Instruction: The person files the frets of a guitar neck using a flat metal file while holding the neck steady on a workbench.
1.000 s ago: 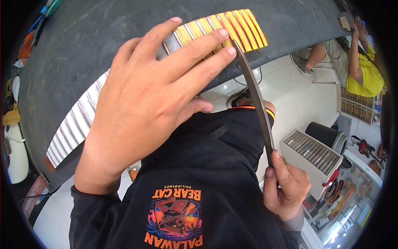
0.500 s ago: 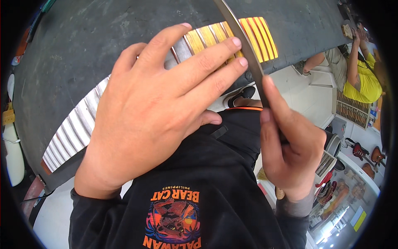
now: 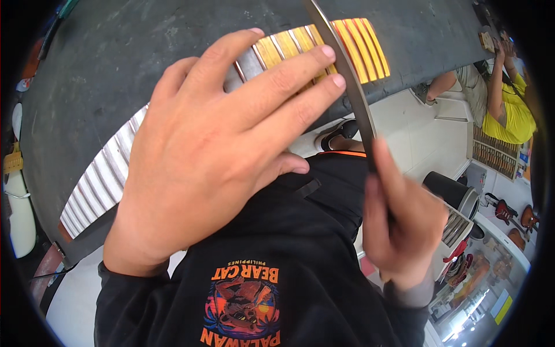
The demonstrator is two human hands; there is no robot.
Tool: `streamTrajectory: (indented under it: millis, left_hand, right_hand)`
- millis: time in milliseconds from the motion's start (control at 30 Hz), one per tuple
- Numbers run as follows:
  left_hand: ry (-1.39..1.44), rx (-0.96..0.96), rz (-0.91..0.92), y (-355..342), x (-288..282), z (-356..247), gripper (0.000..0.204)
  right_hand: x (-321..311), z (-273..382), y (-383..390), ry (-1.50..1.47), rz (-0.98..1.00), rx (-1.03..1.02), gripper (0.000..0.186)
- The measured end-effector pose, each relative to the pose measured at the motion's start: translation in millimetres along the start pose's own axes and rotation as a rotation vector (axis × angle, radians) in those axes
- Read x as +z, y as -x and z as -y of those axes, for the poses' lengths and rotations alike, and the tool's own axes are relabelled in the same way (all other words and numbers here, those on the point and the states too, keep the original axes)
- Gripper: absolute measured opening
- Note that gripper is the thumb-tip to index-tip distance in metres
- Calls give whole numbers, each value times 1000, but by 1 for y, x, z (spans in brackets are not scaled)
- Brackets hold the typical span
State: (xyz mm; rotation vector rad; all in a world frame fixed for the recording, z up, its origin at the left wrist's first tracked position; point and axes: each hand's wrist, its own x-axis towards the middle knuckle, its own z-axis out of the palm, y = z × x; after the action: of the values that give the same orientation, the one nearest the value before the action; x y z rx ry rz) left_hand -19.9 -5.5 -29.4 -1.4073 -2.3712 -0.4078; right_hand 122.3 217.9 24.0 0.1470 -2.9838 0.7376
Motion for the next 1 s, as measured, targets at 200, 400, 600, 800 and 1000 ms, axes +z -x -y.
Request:
streamTrajectory:
  millis: [200,400,600,800,1000]
  left_hand:
    - [177,-209,241,1,-34,-19,71]
    - [29,6,18,-18,-11,-2,72]
    - [135,-157,222,-4,-28,-15,73]
    - [137,-173,242,-9,-34,-17,72]
    - [166,-185,254,-8,-34,-17,71]
  right_hand:
    - [-1,0,-10,-13,28,25,53]
    - [1,0,62,-52,-80,-64,61]
    - [-1,4,9,11,-29,-44,54]
    - [6,-2,-26,-85,-58,-33,49]
    - [2,-4,60,-4,-105,-102,60]
